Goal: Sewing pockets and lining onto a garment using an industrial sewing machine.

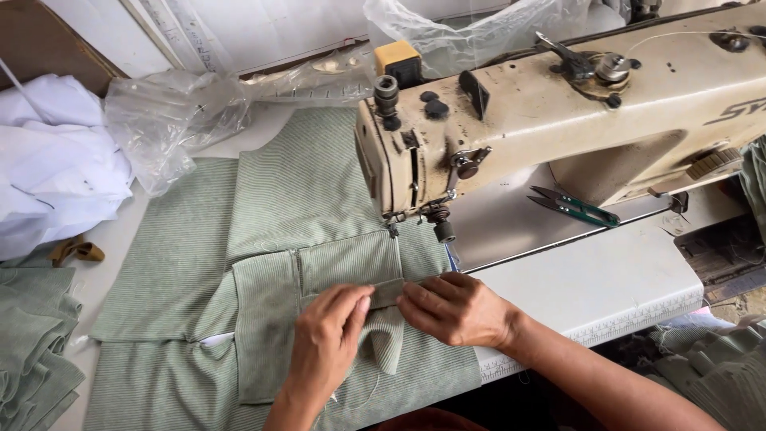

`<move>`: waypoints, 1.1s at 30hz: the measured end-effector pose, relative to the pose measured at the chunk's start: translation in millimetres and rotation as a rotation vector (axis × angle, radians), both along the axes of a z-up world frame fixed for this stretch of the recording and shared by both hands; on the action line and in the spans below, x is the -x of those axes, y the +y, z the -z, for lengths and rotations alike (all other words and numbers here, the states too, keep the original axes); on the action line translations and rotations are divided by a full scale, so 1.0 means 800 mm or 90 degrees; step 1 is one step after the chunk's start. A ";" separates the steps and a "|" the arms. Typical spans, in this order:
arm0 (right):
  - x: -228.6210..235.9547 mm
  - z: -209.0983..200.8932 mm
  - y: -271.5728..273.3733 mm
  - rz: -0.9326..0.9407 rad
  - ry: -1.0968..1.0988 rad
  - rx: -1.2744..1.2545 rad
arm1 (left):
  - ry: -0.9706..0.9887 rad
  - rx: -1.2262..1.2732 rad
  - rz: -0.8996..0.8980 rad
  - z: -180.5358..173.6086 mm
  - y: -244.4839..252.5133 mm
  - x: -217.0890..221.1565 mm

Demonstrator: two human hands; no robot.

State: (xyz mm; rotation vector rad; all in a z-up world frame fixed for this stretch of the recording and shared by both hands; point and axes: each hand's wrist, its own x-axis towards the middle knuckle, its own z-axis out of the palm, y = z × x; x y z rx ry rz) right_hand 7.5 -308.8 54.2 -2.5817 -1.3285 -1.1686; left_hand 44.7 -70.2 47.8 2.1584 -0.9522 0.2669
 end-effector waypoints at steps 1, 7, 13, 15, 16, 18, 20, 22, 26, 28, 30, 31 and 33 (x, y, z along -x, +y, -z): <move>0.000 -0.006 0.001 -0.002 -0.005 -0.004 | 0.016 -0.012 -0.019 0.004 0.003 -0.009; 0.004 0.003 -0.001 0.000 0.010 -0.006 | -0.065 -0.051 0.016 0.022 -0.006 -0.027; 0.002 0.004 -0.004 0.022 0.222 -0.088 | -0.170 -0.107 0.072 0.010 -0.009 -0.046; 0.004 0.006 -0.007 0.020 0.269 -0.102 | -0.136 -0.131 0.083 0.020 -0.010 -0.046; 0.005 0.007 -0.009 0.018 0.315 -0.116 | -0.102 -0.155 0.094 0.024 -0.011 -0.046; 0.014 0.007 -0.010 0.032 0.328 -0.110 | -0.111 -0.167 0.090 0.029 -0.012 -0.040; 0.008 0.008 -0.015 0.042 0.333 -0.099 | -0.127 -0.176 0.080 0.026 -0.014 -0.045; 0.001 0.014 -0.020 0.040 0.290 -0.098 | -0.108 -0.145 0.099 0.018 -0.014 -0.050; -0.034 0.028 -0.029 0.078 0.217 -0.132 | -0.052 -0.157 0.099 0.026 -0.019 -0.089; -0.046 0.024 -0.032 0.058 0.203 -0.140 | -0.035 -0.056 0.130 0.028 -0.011 -0.105; -0.043 0.022 -0.032 0.048 0.215 -0.150 | -0.117 -0.101 0.127 0.032 0.010 -0.111; -0.045 0.020 -0.033 0.044 0.221 -0.155 | -0.205 -0.142 0.131 0.032 0.020 -0.116; -0.041 0.024 -0.037 0.034 0.220 -0.157 | -0.271 -0.195 0.102 0.027 0.049 -0.114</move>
